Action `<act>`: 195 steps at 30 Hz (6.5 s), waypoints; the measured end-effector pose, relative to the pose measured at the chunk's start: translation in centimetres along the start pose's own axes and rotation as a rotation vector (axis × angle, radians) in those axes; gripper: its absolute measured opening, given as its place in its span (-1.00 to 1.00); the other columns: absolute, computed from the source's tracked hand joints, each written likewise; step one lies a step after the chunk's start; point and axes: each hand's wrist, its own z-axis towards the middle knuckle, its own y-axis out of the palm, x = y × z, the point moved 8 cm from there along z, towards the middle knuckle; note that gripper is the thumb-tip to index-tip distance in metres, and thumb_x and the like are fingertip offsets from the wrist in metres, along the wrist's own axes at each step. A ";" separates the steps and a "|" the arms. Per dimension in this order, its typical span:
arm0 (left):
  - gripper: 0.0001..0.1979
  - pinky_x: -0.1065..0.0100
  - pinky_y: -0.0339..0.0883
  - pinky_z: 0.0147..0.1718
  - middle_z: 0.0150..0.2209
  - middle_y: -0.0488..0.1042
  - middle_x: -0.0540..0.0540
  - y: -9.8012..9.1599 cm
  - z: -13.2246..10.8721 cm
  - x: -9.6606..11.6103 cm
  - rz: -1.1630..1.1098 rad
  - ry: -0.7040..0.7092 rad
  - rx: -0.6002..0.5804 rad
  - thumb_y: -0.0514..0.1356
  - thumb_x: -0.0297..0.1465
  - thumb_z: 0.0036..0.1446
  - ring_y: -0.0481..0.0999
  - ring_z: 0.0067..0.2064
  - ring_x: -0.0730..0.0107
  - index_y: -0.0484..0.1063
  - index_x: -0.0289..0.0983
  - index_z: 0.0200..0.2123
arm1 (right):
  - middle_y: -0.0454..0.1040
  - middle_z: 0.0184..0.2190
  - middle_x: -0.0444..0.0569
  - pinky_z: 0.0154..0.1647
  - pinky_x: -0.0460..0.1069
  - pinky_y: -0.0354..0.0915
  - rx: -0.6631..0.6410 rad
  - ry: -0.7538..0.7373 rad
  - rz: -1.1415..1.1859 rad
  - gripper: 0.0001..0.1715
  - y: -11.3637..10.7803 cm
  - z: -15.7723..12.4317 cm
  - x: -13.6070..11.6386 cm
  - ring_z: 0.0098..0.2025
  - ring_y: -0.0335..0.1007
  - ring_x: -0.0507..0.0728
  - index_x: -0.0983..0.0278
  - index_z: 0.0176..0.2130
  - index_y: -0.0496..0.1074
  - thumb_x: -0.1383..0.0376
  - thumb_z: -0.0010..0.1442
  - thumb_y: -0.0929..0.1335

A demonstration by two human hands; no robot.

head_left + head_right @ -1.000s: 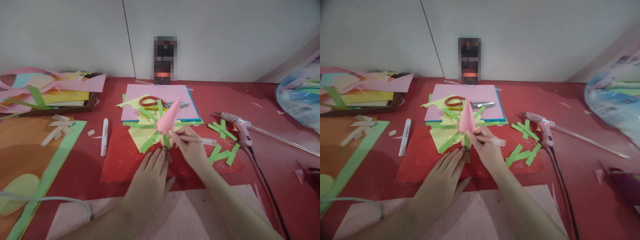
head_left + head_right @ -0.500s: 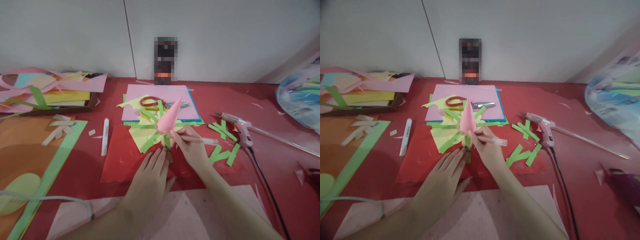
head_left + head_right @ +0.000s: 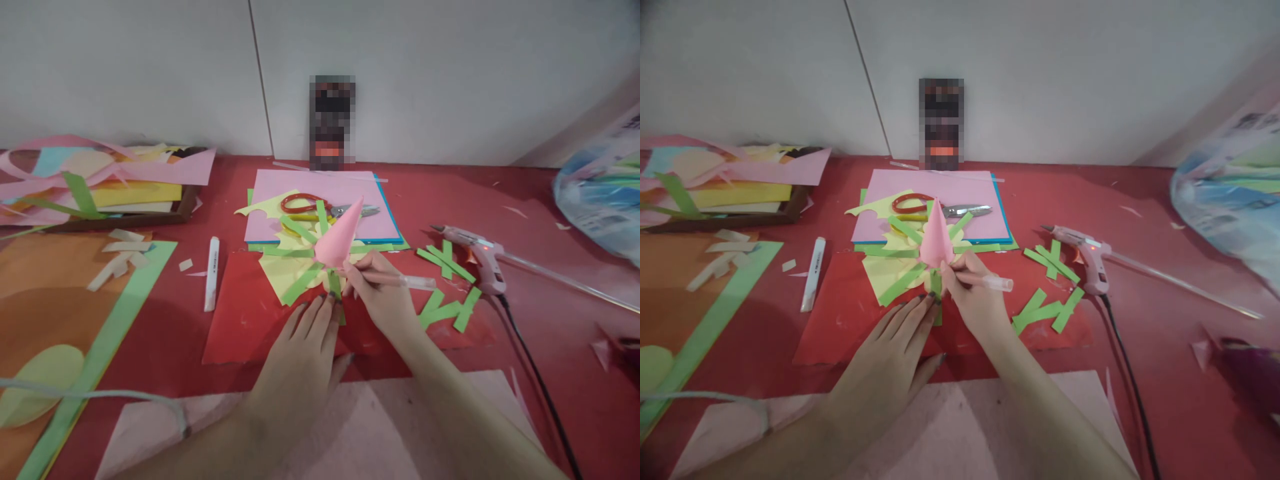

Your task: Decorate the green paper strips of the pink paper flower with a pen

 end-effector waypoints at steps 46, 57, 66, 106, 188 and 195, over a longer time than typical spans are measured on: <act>-0.54 0.11 0.21 0.05 0.11 0.29 -0.26 0.0 0.0 0.1 0.005 -0.004 0.001 -0.04 -0.27 0.23 0.27 0.11 0.09 0.24 -0.46 0.09 | 0.37 -0.66 -0.20 -0.52 -0.08 0.22 0.027 0.024 0.099 -0.75 -0.3 0.0 0.4 -0.61 0.28 0.01 0.21 -0.50 0.19 0.20 0.15 0.30; -0.58 0.04 0.18 0.05 0.14 0.25 -0.20 -0.4 -0.1 -0.3 -0.017 -0.016 0.054 -0.06 -0.21 0.25 0.22 0.14 0.07 0.24 -0.26 0.10 | 0.35 -0.74 -0.22 -0.60 -0.10 0.13 0.083 0.097 0.207 -0.71 -0.7 0.0 0.9 -0.67 0.22 -0.01 0.22 -0.52 0.20 0.18 0.15 0.30; -0.67 0.06 0.25 0.01 0.08 0.30 -0.23 -1.3 0.0 0.0 -0.077 0.051 0.153 -0.01 -0.30 0.24 0.28 0.10 0.10 0.34 -0.23 0.02 | 0.34 -0.76 -0.23 -0.63 -0.09 0.11 0.102 0.107 0.229 -0.68 -0.8 0.0 1.1 -0.69 0.25 0.00 0.21 -0.54 0.16 0.18 0.15 0.31; -0.68 0.16 0.31 -0.07 -0.06 0.42 -0.17 -0.4 -0.1 0.1 -0.029 0.091 0.123 -0.07 -0.49 0.22 0.37 0.00 0.18 0.31 -0.39 0.00 | 0.32 -0.73 -0.23 -0.56 -0.11 0.19 -0.021 0.022 0.044 -0.67 0.1 0.0 0.4 -0.68 0.23 -0.02 0.22 -0.55 0.16 0.18 0.16 0.29; -0.66 0.09 0.29 -0.07 -0.03 0.31 -0.23 -1.7 -0.3 -0.4 -0.096 0.038 0.199 -0.01 -0.53 0.17 0.34 -0.02 0.13 0.25 -0.32 0.03 | 0.54 -0.46 -0.09 -0.54 -0.08 0.20 -0.009 0.112 0.237 -0.58 0.0 -0.6 0.8 -0.59 0.32 0.00 0.22 -0.38 0.43 0.11 0.25 0.13; -0.65 0.08 0.24 -0.07 0.02 0.27 -0.20 -1.8 -0.1 -2.4 -0.199 -0.156 0.213 0.01 -0.46 0.17 0.30 0.01 0.13 0.19 -0.24 0.05 | 0.49 -0.44 -0.08 -0.56 -0.07 0.21 0.033 0.108 0.309 -0.55 -0.3 -0.5 1.1 -0.60 0.27 -0.01 0.24 -0.34 0.42 0.08 0.25 0.10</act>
